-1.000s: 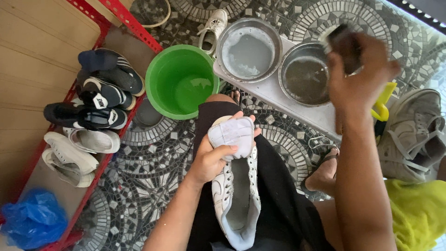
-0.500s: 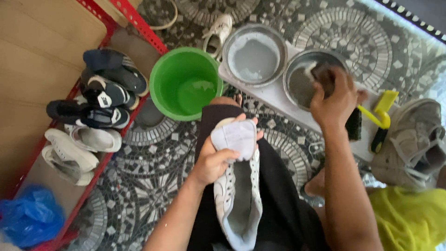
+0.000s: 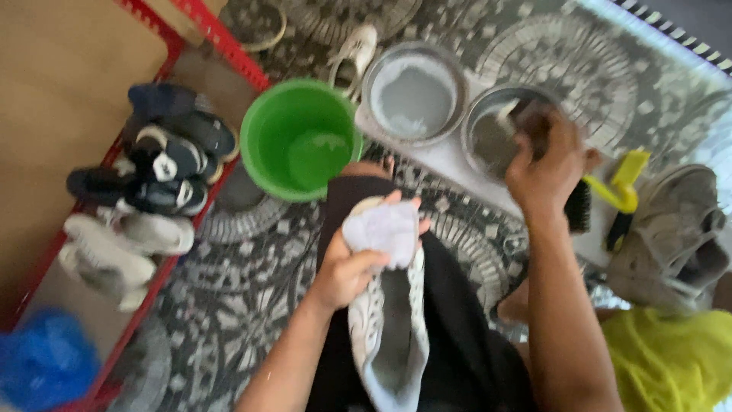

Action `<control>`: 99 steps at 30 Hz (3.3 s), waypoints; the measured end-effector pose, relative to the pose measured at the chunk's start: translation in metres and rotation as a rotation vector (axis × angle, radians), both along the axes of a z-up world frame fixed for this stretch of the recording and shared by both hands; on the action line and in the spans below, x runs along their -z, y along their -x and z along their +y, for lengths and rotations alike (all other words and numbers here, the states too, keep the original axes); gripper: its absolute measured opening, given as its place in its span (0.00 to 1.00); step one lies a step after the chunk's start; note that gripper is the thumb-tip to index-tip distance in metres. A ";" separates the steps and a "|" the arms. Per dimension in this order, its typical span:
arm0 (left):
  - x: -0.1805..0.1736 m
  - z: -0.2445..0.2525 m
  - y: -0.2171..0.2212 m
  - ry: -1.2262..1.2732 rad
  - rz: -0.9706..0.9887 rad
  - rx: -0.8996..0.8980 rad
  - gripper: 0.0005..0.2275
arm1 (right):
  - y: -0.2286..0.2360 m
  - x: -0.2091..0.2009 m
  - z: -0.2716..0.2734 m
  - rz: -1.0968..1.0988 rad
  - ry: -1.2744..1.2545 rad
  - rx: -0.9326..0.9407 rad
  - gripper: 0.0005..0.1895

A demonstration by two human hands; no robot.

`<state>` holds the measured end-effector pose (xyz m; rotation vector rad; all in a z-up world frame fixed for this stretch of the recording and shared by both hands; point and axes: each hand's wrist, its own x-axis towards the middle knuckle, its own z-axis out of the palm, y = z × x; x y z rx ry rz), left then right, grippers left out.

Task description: The person cleans a white sneaker by repeatedly scrubbing the toe area with a brush dipped in soapy water. The person holds the shoe in one hand and scrubs with the other, occasionally dipping the brush into a metal bowl of soapy water.

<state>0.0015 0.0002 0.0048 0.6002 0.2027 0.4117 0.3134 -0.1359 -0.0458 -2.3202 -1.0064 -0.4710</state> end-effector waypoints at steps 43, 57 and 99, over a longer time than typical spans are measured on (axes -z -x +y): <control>0.010 0.001 0.003 0.086 -0.046 0.048 0.41 | -0.013 0.007 0.163 0.256 0.218 -0.340 0.27; 0.011 -0.001 0.002 0.099 -0.076 0.064 0.41 | -0.014 -0.119 0.135 -0.067 -0.466 -0.517 0.11; -0.001 -0.022 -0.005 -0.948 0.426 -0.180 0.14 | 0.136 -0.053 0.021 0.470 -0.511 -0.555 0.25</control>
